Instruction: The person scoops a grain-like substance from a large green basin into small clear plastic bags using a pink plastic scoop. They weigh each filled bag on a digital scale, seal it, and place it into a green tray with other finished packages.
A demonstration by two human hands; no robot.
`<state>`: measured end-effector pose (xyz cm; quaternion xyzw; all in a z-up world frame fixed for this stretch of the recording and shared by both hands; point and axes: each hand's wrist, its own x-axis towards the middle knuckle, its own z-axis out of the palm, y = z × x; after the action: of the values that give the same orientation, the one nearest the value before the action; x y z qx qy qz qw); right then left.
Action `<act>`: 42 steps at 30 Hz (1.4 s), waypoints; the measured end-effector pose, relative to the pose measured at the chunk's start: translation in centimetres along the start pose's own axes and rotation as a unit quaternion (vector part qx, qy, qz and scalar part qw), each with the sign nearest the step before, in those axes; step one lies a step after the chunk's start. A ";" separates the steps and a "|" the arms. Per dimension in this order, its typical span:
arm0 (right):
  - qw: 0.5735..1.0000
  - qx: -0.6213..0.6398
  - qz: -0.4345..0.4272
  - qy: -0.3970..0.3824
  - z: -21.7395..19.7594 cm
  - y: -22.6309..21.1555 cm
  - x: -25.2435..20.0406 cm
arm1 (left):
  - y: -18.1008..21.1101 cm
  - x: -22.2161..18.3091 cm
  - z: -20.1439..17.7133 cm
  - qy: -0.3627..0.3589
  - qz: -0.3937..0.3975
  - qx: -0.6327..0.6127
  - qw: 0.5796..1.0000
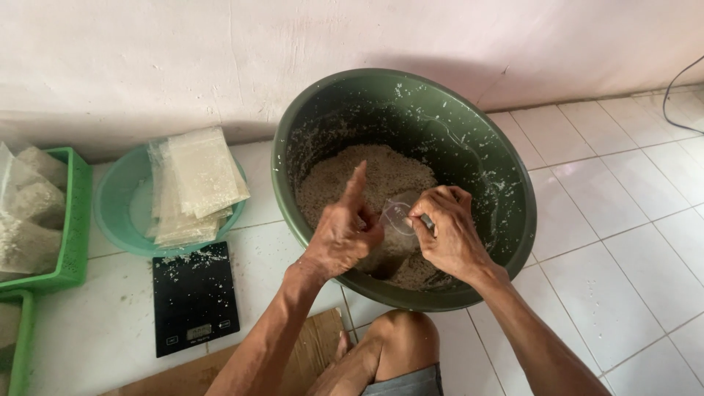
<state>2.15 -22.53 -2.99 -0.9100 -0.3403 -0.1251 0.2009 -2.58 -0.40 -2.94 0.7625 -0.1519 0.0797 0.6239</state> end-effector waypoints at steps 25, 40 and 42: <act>0.990 0.025 0.139 0.017 -2.2 -0.2 3.4 | -1.2 0.6 3.4 0.016 -0.023 0.037 0.999; 0.980 0.057 0.191 0.006 -5.3 -0.3 4.2 | 4.5 0.7 2.2 -0.046 -0.086 0.051 0.994; 0.987 0.034 0.157 0.001 -7.5 -2.6 5.0 | 3.0 1.1 2.2 -0.086 -0.133 0.127 0.979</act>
<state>3.39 -21.26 6.19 -0.9446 -0.1970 -0.0814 0.2496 -2.70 -3.18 -0.32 0.8526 -0.0913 -0.0511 0.5119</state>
